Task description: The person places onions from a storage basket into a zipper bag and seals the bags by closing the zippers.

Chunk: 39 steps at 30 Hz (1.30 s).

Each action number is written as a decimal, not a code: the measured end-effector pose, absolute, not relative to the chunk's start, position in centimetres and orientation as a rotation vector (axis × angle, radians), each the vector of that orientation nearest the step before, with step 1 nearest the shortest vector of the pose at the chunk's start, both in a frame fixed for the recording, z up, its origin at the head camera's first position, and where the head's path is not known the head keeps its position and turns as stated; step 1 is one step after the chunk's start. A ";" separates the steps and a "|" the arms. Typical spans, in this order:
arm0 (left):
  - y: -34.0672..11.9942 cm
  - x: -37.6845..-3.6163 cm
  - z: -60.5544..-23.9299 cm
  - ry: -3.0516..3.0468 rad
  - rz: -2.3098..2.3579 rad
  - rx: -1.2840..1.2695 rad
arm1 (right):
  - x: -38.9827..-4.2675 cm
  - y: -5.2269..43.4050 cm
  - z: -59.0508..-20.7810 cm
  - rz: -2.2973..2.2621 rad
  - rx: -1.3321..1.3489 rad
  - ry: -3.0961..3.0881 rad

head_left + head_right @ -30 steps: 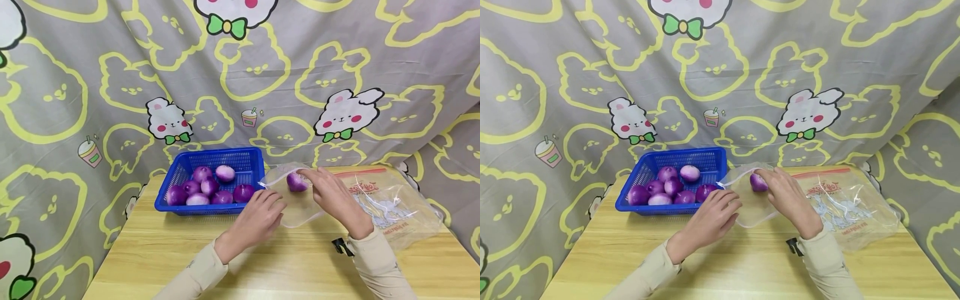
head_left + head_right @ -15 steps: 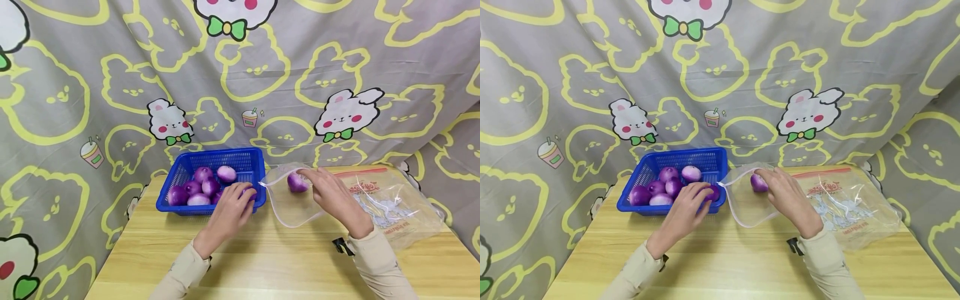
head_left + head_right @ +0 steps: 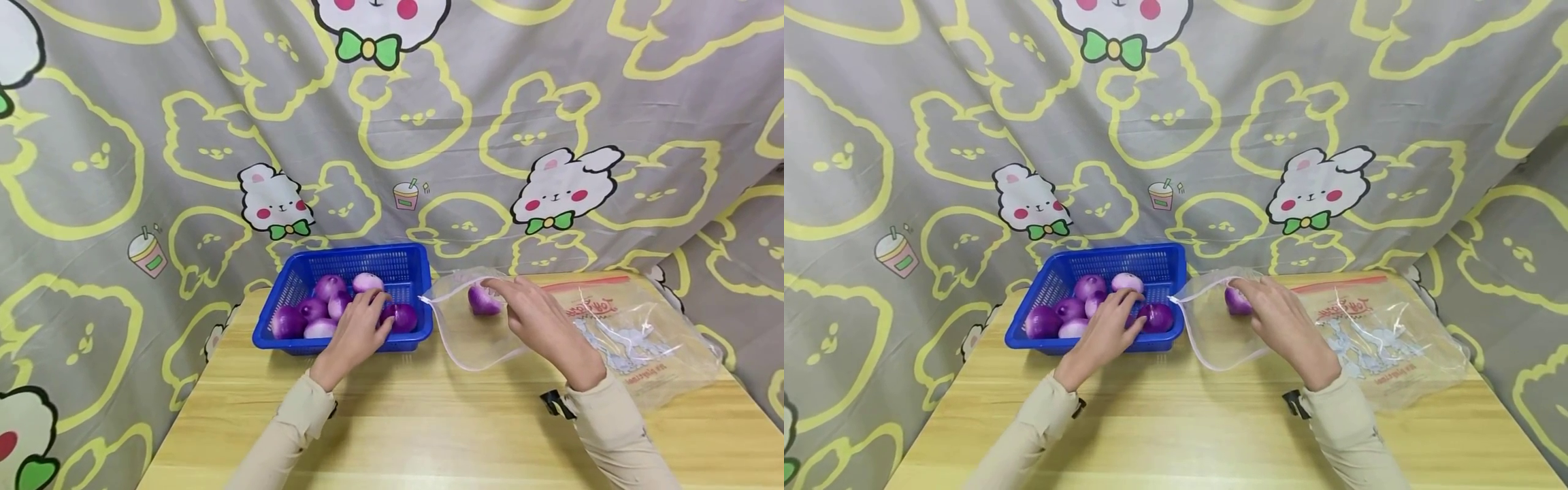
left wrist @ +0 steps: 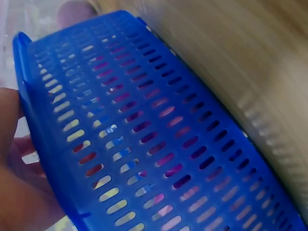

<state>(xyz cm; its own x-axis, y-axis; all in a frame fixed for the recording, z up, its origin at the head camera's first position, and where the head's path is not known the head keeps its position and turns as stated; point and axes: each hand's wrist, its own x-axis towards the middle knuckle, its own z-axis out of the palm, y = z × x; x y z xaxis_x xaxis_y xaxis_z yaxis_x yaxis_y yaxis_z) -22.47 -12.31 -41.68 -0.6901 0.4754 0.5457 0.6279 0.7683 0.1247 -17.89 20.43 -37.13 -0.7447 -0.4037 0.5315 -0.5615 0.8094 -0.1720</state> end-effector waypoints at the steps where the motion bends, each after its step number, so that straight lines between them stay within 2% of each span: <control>1: -12.3 -22.8 -41.6 -2.482 -0.423 -0.827 | -17.9 20.4 -37.1 0.444 0.716 -2.515; 15: -11.2 -26.9 -41.9 -2.905 -0.583 -0.857 | -17.9 20.4 -36.9 0.453 0.711 -2.523; 23: -11.1 -27.2 -41.8 -3.034 -0.618 -0.893 | -17.8 20.4 -36.8 0.460 0.714 -2.520; 39: -11.4 -26.6 -41.0 -2.752 -0.636 -0.990 | -18.0 20.3 -37.1 0.453 0.702 -2.549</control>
<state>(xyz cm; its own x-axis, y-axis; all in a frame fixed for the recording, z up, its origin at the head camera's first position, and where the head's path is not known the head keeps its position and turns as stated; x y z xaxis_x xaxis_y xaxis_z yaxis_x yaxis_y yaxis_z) -26.61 -11.40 -41.04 -0.7714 0.5733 0.2762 0.6364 0.6927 0.3395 -17.98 20.32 -37.13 -0.7664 -0.3970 0.5050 -0.5466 0.8160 -0.1880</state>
